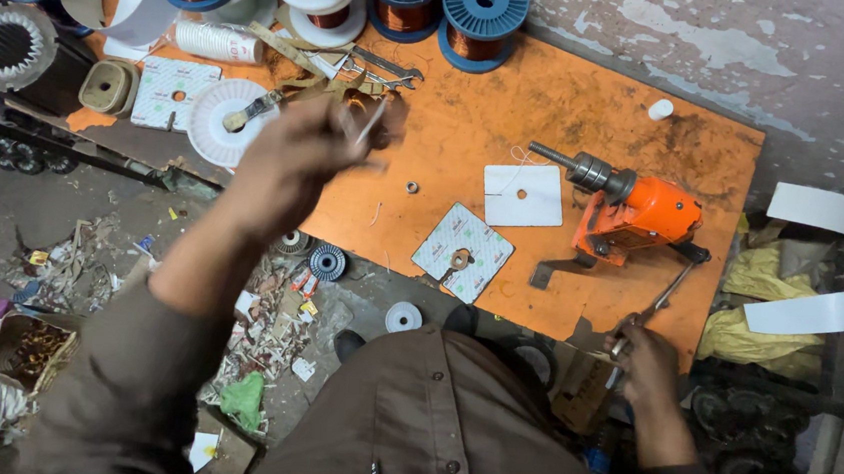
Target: The person operates a bench grinder to smooth a small metal piece, then ties a white string around a copper coil and secures it with a knot. The person uses scissors to cut the string and places the coil on a white card.
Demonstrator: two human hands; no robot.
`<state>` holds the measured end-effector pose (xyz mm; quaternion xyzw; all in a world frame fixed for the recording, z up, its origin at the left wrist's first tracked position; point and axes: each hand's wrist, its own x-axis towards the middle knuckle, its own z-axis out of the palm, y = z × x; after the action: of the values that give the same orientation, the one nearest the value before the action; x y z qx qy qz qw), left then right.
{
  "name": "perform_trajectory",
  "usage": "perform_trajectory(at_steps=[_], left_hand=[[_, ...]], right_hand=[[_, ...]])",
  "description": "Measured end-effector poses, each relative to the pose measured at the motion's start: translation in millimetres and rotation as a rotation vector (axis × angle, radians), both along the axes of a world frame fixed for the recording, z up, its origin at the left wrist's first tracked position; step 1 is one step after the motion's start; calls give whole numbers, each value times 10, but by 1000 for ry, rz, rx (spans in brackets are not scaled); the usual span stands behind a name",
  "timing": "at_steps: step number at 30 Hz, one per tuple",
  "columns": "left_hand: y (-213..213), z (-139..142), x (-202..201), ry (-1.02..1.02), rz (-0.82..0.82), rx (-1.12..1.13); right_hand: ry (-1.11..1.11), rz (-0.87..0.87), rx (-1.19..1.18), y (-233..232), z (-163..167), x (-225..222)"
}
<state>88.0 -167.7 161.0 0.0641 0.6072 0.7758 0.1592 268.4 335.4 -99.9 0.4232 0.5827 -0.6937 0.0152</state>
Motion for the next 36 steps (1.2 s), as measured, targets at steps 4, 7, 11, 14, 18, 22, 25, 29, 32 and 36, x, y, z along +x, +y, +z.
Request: perform_trajectory(at_steps=[4, 7, 11, 14, 18, 22, 25, 29, 32, 36], left_hand=[[161, 292, -554, 282, -66, 213], [90, 21, -646, 357, 7, 47], [-171, -897, -184, 100, 107, -347], [-395, -1632, 283, -144, 35, -697], [-571, -2242, 635, -172, -93, -1155], [-609, -2324, 697, -172, -66, -1371], [-561, -2192, 731, -51, 15, -1501], [-571, -1996, 843, -97, 22, -1509], [-722, -1922, 978, -213, 24, -1540], [-949, -1931, 1236, -305, 26, -1620]], right_hand=[[61, 34, -30, -71, 1, -49], [58, 55, 41, -119, -11, -12], [-52, 309, 700, -164, 18, 112], [-171, 505, 1237, -201, 100, 156], [-124, 507, 1416, -350, 303, 100], [106, 567, 1528, -738, 601, 29], [569, 747, 1363, -1265, 723, -108], [694, 1205, 1226, -1927, 650, -524], [573, 1322, 1346, -2111, 527, -708], [694, 1311, 1180, -2029, 443, -640]])
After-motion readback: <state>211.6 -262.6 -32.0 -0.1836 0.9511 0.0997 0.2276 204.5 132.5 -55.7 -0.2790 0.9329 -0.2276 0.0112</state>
